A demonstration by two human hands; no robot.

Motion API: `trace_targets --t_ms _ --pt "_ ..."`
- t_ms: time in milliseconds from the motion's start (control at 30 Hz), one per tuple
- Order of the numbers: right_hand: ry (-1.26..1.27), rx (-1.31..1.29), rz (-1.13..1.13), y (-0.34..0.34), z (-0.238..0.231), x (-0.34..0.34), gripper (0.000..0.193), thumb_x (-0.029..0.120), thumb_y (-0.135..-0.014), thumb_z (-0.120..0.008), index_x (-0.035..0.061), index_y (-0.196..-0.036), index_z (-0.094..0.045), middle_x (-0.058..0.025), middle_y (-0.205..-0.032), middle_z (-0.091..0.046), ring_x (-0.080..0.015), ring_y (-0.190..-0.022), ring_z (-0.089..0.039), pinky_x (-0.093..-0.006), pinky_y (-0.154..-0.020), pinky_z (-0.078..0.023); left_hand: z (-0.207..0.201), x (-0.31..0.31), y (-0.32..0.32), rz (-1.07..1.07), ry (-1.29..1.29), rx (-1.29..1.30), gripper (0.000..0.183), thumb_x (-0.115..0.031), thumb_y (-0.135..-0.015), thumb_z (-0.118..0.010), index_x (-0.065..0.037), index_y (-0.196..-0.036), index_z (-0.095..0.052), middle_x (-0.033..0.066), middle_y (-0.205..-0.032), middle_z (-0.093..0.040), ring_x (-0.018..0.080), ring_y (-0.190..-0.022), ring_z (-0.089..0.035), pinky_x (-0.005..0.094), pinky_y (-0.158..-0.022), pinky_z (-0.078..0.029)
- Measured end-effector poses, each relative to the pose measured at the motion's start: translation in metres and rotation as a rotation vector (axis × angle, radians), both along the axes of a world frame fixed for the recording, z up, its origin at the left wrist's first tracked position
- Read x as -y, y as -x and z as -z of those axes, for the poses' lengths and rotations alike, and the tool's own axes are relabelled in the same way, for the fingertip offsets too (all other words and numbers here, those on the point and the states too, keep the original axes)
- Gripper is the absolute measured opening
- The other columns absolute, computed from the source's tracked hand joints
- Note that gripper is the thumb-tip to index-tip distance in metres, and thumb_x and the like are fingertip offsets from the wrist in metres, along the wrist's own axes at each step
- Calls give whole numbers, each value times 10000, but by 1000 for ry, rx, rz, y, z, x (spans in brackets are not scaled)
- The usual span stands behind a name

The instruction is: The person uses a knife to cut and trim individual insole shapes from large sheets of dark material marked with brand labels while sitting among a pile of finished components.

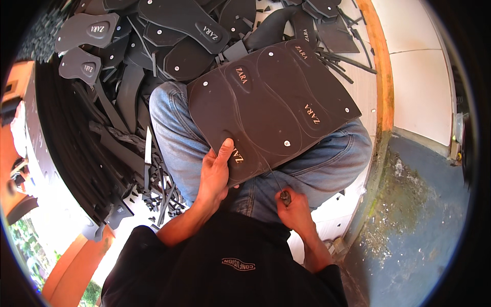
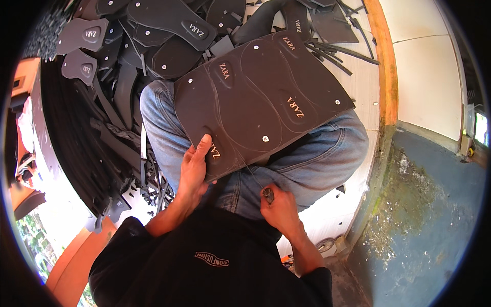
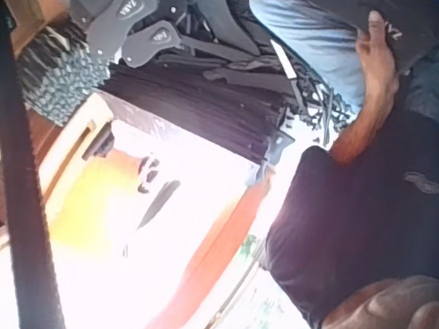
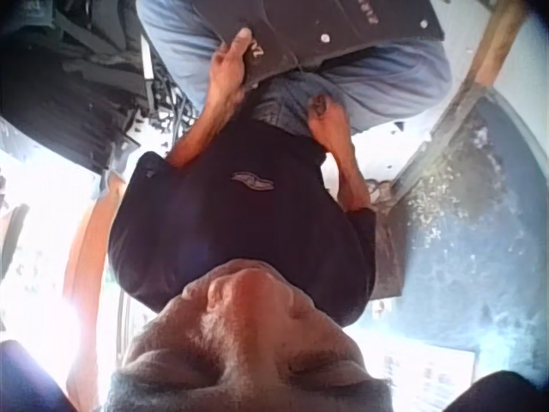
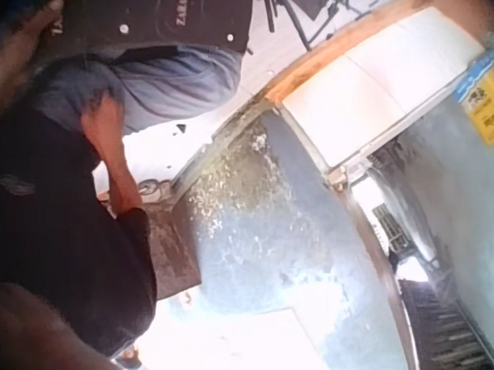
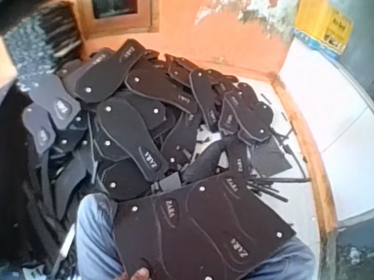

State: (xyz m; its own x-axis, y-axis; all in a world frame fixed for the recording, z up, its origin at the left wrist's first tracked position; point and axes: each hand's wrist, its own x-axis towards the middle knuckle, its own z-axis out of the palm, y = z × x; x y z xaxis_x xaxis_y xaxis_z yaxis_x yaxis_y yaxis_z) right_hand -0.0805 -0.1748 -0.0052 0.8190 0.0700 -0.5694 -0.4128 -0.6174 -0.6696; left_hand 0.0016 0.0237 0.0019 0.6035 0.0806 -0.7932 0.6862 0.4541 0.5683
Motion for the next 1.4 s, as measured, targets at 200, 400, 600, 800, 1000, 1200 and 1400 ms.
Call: trace_targets --t_ms 200,400,600,800,1000,1200,1400 --pt "49 -40 -62 -23 6 -13 102 106 -762 -581 13 -797 -604 -223 -669 -583 -434 -689 -573 -478 -599 -449 9 -7 4 15 17 -34 361 -411 -880 -570 -54 -925 -550 43 -660 -588 119 -381 -513 227 -253 -334" --pt "121 -143 -125 -52 6 -27 159 113 -753 -588 -37 -805 -604 -248 -725 -607 -451 -757 -576 -482 -701 -468 9 -9 2 54 30 -48 384 -442 -866 -581 -60 -846 -550 34 -621 -579 121 -364 -508 224 -250 -336" --pt "74 -1 -98 -55 32 -41 207 123 -747 -601 -22 -893 -619 -248 -870 -626 -427 -899 -577 -472 -777 -463 2 -7 -1 77 37 -106 410 -470 -855 -584 -64 -817 -548 26 -607 -569 113 -355 -494 215 -259 -338" --pt "-56 141 -21 -64 52 -66 342 159 -763 -622 54 -1087 -598 -153 -1079 -613 -361 -1052 -546 -440 -877 -423 -2 4 -3 12 88 -68 412 -482 -851 -584 -74 -848 -531 21 -622 -564 101 -371 -491 211 -270 -339" --pt "-126 378 -78 -72 63 -69 328 191 -772 -634 47 -1066 -607 -152 -1040 -622 -328 -1002 -573 -417 -842 -434 3 9 -2 -31 118 -70 384 -472 -859 -576 -92 -872 -528 12 -618 -551 99 -370 -483 215 -274 -350" --pt "-167 403 133 -74 74 -86 307 195 -775 -637 45 -1041 -606 -127 -926 -627 -275 -884 -581 -396 -777 -428 3 10 0 -31 154 -71 377 -467 -865 -571 -93 -859 -525 12 -617 -551 100 -366 -479 220 -266 -345" --pt "-184 405 171 -97 77 -97 261 198 -791 -636 48 -1001 -598 -97 -851 -594 -227 -789 -547 -359 -693 -400 -3 7 -2 -27 151 -81 381 -472 -860 -577 -96 -830 -520 -3 -608 -540 83 -367 -465 213 -270 -329"
